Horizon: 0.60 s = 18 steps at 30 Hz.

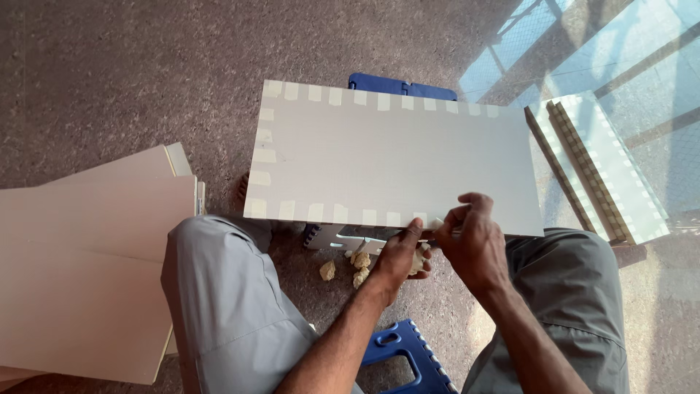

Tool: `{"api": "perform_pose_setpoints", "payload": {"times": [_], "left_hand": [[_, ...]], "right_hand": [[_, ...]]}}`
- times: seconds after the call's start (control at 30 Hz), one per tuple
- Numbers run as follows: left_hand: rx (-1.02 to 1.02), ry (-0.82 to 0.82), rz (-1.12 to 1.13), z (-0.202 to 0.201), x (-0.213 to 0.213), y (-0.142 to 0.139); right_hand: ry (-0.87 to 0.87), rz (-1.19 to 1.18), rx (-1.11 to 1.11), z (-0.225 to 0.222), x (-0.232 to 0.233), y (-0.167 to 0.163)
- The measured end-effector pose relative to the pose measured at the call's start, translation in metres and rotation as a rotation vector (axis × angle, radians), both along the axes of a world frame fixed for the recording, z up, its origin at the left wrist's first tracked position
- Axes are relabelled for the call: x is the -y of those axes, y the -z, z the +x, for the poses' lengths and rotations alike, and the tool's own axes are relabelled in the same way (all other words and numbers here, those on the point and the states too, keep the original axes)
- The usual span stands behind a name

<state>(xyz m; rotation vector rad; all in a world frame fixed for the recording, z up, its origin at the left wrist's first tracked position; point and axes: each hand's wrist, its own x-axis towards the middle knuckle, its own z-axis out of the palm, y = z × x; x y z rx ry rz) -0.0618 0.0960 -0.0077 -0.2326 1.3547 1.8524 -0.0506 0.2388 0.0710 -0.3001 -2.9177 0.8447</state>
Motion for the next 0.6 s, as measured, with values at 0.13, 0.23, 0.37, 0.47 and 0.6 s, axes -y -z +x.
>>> {"api": "perform_pose_setpoints", "payload": {"times": [0.13,0.23,0.37,0.47,0.6], "left_hand": [[0.015,0.002,0.081,0.001,0.004,0.003],[-0.077,0.035,0.098,0.000,-0.002,0.015],[-0.167,0.025,-0.086,-0.004,-0.017,0.032],[-0.253,0.001,-0.305,-0.007,-0.020,0.035],[-0.179,0.083,-0.373,-0.015,-0.023,0.023]], "right_hand": [[-0.047,0.027,-0.007,0.023,-0.007,0.020],[-0.224,0.119,-0.123,0.044,-0.009,0.032],[-0.254,0.082,-0.086,0.057,-0.010,0.034],[-0.120,0.035,-0.094,0.052,-0.010,0.022],[-0.074,0.011,-0.224,0.038,0.003,0.001]]}}
